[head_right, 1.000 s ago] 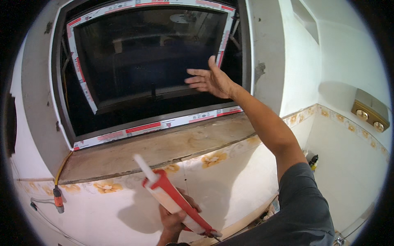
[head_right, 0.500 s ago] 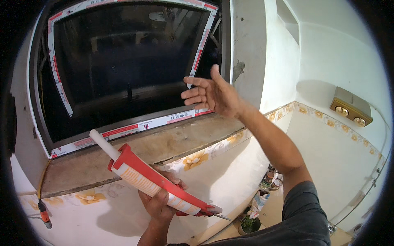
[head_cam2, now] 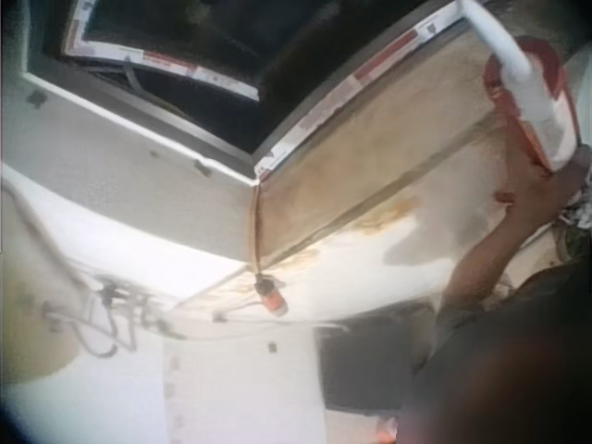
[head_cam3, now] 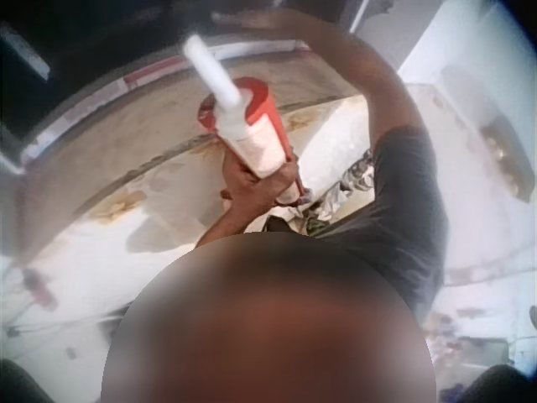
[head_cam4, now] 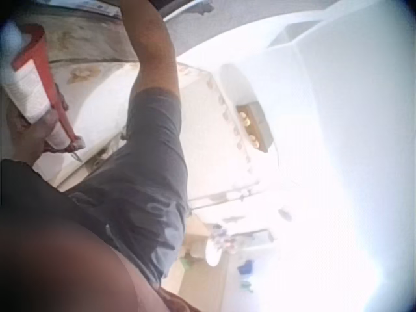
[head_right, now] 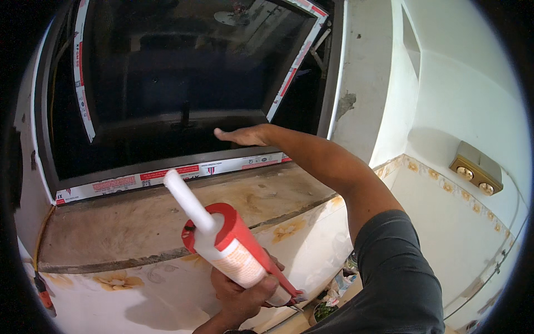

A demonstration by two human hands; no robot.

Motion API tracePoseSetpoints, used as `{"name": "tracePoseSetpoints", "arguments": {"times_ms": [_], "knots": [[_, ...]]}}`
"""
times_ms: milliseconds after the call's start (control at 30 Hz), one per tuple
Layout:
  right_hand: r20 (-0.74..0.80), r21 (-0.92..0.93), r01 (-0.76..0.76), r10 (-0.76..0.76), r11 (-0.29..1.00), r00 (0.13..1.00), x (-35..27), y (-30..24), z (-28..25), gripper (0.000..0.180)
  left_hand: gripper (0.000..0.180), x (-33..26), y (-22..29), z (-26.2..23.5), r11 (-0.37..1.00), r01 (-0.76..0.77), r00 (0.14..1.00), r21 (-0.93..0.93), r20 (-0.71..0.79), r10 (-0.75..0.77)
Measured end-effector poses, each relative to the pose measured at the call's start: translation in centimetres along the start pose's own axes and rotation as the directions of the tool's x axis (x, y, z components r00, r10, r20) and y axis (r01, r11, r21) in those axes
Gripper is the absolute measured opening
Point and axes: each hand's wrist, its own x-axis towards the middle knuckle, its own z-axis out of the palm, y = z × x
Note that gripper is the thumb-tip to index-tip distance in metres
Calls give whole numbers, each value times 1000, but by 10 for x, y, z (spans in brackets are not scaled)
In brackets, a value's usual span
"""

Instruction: The person applies silicone sealant around the perimeter of a window frame using a caulking gun. They move along the top, sides, and bottom edges, smoothing the bead with a finger and occasionally reloading the cartridge.

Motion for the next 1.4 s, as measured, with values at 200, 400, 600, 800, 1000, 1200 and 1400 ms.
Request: {"name": "tracePoseSetpoints", "arguments": {"times_ms": [200,400,600,800,1000,1200,1400], "knots": [[280,-99,68,-38,993,959,37,-59,20,105,43,0,-9,-4,998,-55,998,-23,33,56],[379,-6,28,-24,1000,925,54,-53,17,99,66,2,-6,-8,994,-32,998,105,62,25],[185,-156,-167,195,974,963,29,-65,5,102,72,1,-7,-8,972,-106,993,208,64,95],[-129,528,248,-211,812,969,-43,-45,-68,123,64,0,-14,-11,975,3,999,223,52,-15],[-411,712,540,-357,448,839,-154,-8,-52,109,33,-2,-10,-4,990,-123,992,70,29,121],[-413,685,618,-494,385,765,-261,27,62,58,42,5,-11,8,984,-153,978,-91,-155,137],[233,308,685,-751,660,618,-368,105,220,83,36,33,29,58,899,-279,955,-338,-200,221]]}}
